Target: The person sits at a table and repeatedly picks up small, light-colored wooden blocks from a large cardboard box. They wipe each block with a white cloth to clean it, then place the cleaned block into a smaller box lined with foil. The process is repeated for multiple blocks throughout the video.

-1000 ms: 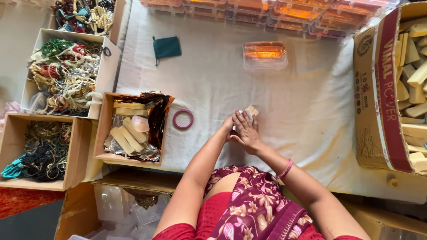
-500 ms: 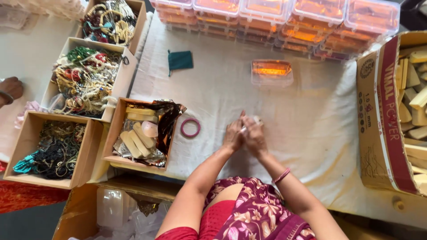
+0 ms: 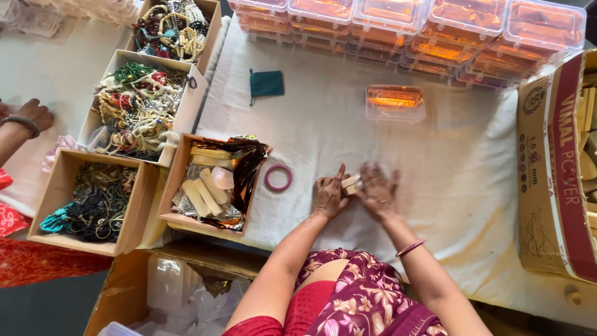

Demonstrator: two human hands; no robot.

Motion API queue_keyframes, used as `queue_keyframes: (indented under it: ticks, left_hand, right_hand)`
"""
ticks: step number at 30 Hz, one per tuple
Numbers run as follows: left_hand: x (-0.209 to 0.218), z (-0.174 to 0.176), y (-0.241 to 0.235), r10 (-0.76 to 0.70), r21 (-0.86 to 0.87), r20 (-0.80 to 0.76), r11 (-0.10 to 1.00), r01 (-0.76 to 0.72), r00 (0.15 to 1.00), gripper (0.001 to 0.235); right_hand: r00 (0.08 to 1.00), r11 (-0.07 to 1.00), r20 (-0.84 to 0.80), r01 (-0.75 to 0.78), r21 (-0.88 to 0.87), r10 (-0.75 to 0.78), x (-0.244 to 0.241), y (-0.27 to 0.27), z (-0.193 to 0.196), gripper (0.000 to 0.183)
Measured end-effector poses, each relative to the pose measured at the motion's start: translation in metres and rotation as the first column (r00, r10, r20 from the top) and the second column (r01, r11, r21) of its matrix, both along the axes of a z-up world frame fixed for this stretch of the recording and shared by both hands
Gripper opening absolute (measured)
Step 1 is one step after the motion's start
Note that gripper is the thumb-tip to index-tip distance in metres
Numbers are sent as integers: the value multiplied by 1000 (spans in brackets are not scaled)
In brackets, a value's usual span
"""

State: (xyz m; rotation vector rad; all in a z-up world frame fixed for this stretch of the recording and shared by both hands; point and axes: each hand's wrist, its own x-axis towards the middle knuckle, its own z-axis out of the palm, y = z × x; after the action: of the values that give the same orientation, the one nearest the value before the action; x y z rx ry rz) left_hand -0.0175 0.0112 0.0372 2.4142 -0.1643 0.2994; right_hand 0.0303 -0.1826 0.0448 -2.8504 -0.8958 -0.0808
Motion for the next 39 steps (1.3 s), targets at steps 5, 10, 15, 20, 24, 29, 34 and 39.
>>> queue_keyframes:
  ticks: [5,10,15,20,24,29,34,39]
  left_hand:
    - [7,-28,3,12,-6,28,1000,-12,1000,110]
    - [14,-39,8,35,-14,-132,999,-37,991,106]
    - [13,9,12,-29,-217,-101,976,6,994,111]
    - [17,-16,17,-38,-143,-310,990,-8,950,105]
    - [16,-1,18,-48,-152,-257,988,8,965,111]
    - [11,6,15,-58,-203,-199,979,17,978,100]
    - [11,10,13,-49,-121,-160,992,30,986,73]
    - [30,39,15,-36,-82,-232,997,18,972,61]
  right_hand:
    - [990,982,30,131,133,-136,-20,38,-38,81]
    - [997,983,-54,69,171,-60,-29,49,-31,80]
    - [964,964,16,264,-19,-264,-8,20,-16,77]
    - [973,970,47,223,93,-228,-27,48,-29,74]
    - [999,992,10,31,120,-32,-17,31,-17,70]
    - [951,957,-155,280,79,-266,19,-21,-21,39]
    - [852,793,-153,522,315,-501,12,-22,13,21]
    - [986,743,-92,-40,668,136,51,-51,-40,54]
